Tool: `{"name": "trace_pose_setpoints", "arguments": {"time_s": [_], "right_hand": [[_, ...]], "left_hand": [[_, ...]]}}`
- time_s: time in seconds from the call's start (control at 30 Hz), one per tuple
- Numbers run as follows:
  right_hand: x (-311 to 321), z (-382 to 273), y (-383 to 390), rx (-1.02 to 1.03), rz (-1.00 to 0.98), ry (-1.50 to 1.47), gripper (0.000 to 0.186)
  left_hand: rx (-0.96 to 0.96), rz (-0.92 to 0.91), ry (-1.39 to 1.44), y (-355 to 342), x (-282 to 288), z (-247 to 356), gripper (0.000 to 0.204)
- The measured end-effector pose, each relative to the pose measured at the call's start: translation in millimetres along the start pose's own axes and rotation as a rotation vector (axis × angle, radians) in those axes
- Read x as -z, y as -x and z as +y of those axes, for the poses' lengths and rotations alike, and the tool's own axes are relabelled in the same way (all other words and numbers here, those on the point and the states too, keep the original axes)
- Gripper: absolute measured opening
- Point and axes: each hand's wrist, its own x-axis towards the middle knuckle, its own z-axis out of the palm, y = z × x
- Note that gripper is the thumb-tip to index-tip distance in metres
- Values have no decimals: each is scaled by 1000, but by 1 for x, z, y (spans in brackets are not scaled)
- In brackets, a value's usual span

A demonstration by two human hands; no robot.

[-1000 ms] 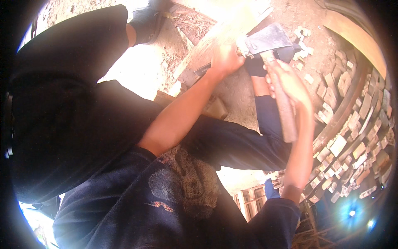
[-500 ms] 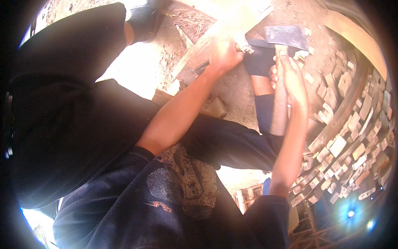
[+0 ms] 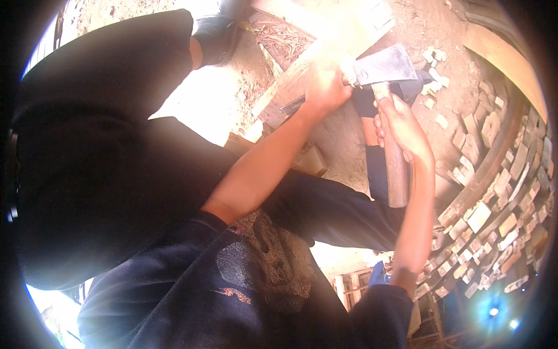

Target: The person sits cross-legged and uses a small axe to repeatedly strike and shape a piece of wood held between their legs. They adjust the wood's position and continue chopping to refine its shape.

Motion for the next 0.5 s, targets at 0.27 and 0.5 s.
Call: {"name": "trace_pose_setpoints", "arguments": {"time_s": [0.27,0.5], "right_hand": [[-7,-1,-9,151,257,-228,29],[10,-21,9,4,114,-75,28]], "left_hand": [[91,-127,-13,1,2,4,28],[132,-70,0,0,4,1,29]]}}
